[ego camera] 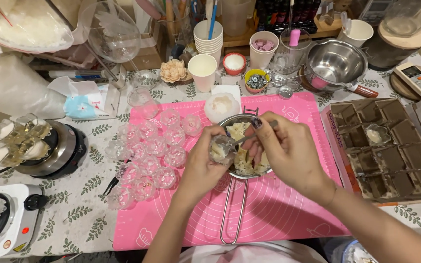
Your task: Placing wax pieces into small heart-shaped containers using a spoon and stick.
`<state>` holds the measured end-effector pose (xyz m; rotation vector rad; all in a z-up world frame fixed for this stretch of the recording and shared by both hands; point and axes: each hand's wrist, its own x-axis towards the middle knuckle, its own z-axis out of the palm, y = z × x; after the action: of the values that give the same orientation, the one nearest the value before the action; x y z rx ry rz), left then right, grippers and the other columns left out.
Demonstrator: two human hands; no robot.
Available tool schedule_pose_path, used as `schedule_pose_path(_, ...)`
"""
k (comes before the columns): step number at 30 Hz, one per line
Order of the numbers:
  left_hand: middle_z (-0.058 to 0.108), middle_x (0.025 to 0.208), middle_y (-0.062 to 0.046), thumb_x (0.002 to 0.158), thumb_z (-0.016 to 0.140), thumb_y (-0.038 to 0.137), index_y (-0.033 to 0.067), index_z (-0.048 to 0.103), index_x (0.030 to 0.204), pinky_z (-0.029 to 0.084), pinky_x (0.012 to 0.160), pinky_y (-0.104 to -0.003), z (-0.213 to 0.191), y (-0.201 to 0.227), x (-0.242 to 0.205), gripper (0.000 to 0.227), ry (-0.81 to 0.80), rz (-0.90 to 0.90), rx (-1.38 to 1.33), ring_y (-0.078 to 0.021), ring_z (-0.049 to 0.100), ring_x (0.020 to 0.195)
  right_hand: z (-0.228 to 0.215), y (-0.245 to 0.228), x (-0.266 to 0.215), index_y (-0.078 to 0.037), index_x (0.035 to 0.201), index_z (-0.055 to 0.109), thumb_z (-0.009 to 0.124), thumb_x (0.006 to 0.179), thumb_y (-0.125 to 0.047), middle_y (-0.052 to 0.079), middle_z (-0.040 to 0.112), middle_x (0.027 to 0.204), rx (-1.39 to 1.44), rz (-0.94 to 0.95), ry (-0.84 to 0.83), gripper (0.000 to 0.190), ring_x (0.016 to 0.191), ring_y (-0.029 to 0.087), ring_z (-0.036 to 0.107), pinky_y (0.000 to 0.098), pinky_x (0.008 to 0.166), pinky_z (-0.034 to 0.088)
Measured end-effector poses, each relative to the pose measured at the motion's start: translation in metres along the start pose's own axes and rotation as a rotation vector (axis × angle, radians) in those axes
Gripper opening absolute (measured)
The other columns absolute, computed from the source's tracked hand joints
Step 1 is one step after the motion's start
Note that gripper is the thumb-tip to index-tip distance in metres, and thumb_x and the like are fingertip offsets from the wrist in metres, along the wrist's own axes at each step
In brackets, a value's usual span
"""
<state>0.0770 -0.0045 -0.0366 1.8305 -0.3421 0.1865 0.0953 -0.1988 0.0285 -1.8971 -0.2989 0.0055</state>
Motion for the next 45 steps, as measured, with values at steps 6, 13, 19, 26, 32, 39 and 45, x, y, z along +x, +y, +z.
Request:
schedule_pose_path(6, 0.067, 0.105, -0.009, 0.083, 0.075, 0.001, 0.008, 0.049, 0.124, 0.058, 0.082, -0.03, 0.009, -0.004, 0.0, 0.049, 0.154, -0.065, -0.092, -0.0165, 0.07, 0.095, 0.019, 0.009, -0.017, 0.005, 0.101, 0.062, 0.044, 0.107, -0.018, 0.012, 0.074, 0.08, 0.368, 0.096, 0.111, 0.03, 0.062, 0.013, 0.068, 0.0284, 0.056, 0.06)
schedule_pose_path(13, 0.065, 0.11, -0.01, 0.083, 0.077, 0.001, 0.0068, 0.043, 0.13, 0.057, 0.086, -0.031, 0.007, -0.005, -0.002, 0.058, 0.171, 0.084, 0.015, -0.0184, 0.068, 0.101, 0.011, 0.012, -0.003, 0.004, 0.098, 0.06, 0.045, 0.106, -0.02, 0.017, 0.071, 0.074, 0.545, 0.205, 0.168, 0.03, 0.056, 0.018, 0.066, 0.0312, 0.051, 0.056)
schedule_pose_path(19, 0.066, 0.106, -0.009, 0.084, 0.076, 0.001, 0.0064, 0.042, 0.131, 0.058, 0.085, -0.032, 0.014, 0.001, -0.004, 0.058, 0.196, -0.024, -0.085, -0.0182, 0.069, 0.098, 0.007, 0.013, -0.002, 0.006, 0.096, 0.061, 0.048, 0.106, -0.02, 0.018, 0.072, 0.075, 0.644, 0.259, 0.134, 0.03, 0.055, 0.02, 0.066, 0.0322, 0.051, 0.055)
schedule_pose_path(26, 0.056, 0.127, -0.012, 0.086, 0.069, -0.003, 0.0077, 0.035, 0.141, 0.055, 0.093, -0.032, 0.021, 0.014, -0.005, 0.066, 0.225, -0.067, -0.17, -0.0191, 0.063, 0.114, 0.018, -0.015, -0.029, 0.003, 0.101, 0.063, 0.045, 0.108, -0.018, 0.012, 0.075, 0.08, 0.063, -0.12, 0.257, 0.029, 0.062, 0.015, 0.071, 0.0273, 0.056, 0.06)
schedule_pose_path(32, 0.06, 0.123, -0.013, 0.089, 0.065, -0.005, 0.0064, 0.032, 0.144, 0.054, 0.094, -0.032, 0.026, -0.004, -0.009, 0.065, 0.233, -0.108, -0.182, -0.0192, 0.063, 0.112, 0.027, -0.005, -0.028, 0.003, 0.103, 0.064, 0.046, 0.107, -0.018, 0.009, 0.075, 0.084, 0.007, -0.156, 0.23, 0.028, 0.067, 0.012, 0.072, 0.0254, 0.057, 0.06)
schedule_pose_path(39, 0.057, 0.128, -0.014, 0.09, 0.063, -0.006, 0.0043, 0.03, 0.145, 0.051, 0.1, -0.032, 0.025, -0.009, -0.009, 0.065, 0.221, -0.019, -0.205, -0.0196, 0.06, 0.118, 0.018, 0.017, -0.018, 0.004, 0.102, 0.06, 0.044, 0.108, -0.023, 0.017, 0.073, 0.085, 0.637, 0.115, 0.161, 0.032, 0.065, 0.016, 0.066, 0.0315, 0.059, 0.059)
schedule_pose_path(45, 0.056, 0.129, -0.014, 0.09, 0.065, -0.003, 0.0055, 0.029, 0.146, 0.053, 0.099, -0.033, 0.029, 0.007, -0.004, 0.067, 0.185, -0.108, -0.257, -0.0198, 0.061, 0.119, 0.002, 0.015, -0.027, 0.004, 0.102, 0.06, 0.043, 0.111, -0.025, 0.017, 0.074, 0.088, 0.58, 0.01, 0.28, 0.034, 0.069, 0.016, 0.068, 0.0302, 0.062, 0.059)
